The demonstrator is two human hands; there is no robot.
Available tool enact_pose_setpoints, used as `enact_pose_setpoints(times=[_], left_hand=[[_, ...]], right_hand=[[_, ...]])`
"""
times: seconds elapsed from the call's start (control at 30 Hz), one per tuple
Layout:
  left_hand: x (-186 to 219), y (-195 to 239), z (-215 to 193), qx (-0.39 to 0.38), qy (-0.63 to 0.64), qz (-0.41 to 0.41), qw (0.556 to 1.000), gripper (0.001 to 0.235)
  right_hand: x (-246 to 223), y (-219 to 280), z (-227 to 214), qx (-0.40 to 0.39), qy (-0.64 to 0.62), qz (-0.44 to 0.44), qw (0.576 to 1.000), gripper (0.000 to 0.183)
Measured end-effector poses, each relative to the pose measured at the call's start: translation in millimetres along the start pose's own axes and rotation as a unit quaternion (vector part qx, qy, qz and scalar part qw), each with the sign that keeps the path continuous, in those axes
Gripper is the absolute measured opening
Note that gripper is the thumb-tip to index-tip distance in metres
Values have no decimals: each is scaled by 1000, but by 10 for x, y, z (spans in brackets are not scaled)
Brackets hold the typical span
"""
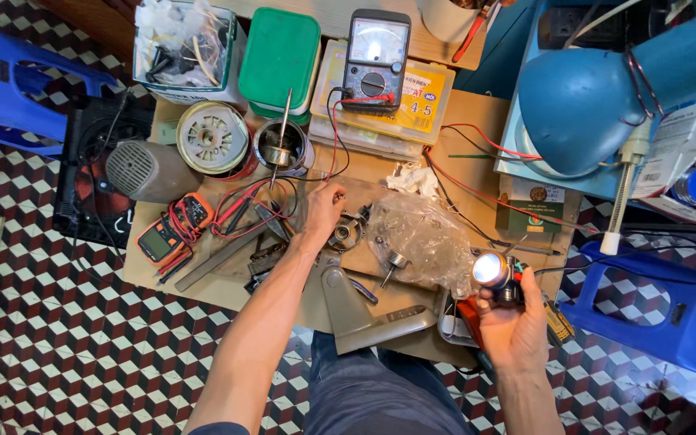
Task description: The person handles small electrical components on a cluttered workbench, using a flashlight to inspect parts and a screwdriver to manipulate them. They open a plastic bag containing small parts, examine them closely, and use tools to adjust or assemble the components.
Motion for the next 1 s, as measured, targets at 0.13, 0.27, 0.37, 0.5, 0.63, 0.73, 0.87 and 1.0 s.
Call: enact_pose_setpoints(times=[0.13,0.27,0.37,0.5,0.63,0.73,0.87,1.0], left_hand=[[-159,-2,162,-32,-35,15,999,25],[-155,-62,137,-24,-11,17,1000,26],[-189,53,24,-25,-36,-51,998,30],[-254,247,-194,0,270,-337,902,31],[360,469,-180,-33,635,-357,684,33],[1136,543,-130,-98,715,-334,606,35],[1998,684,-315,-163,748,-287,576,32],[2369,783,-558,-201,766,-253,556,28]], right_hand=[[35,38,46,24,10,-12,1000,34],[78,31,168,27,16,-10,999,32],[67,63,182,12,20,-1,1000,33],[-6,31,275,-34,6,7,999,33],[-37,-7,417,-71,-27,48,996,35],[-116,-26,464,-84,-48,52,994,34],[-225,-6,510,-95,-60,40,993,32],[-325,66,551,-110,-65,32,991,32]])
Point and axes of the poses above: each hand's wrist, its own y-axis away from the middle knuckle, its own z-axis out of the palm, x = y × z, the point moved 4 cm from there along -y, towards the middle knuckle, and after that the axes turned 10 degrees about -y, right-handed, at the moved point
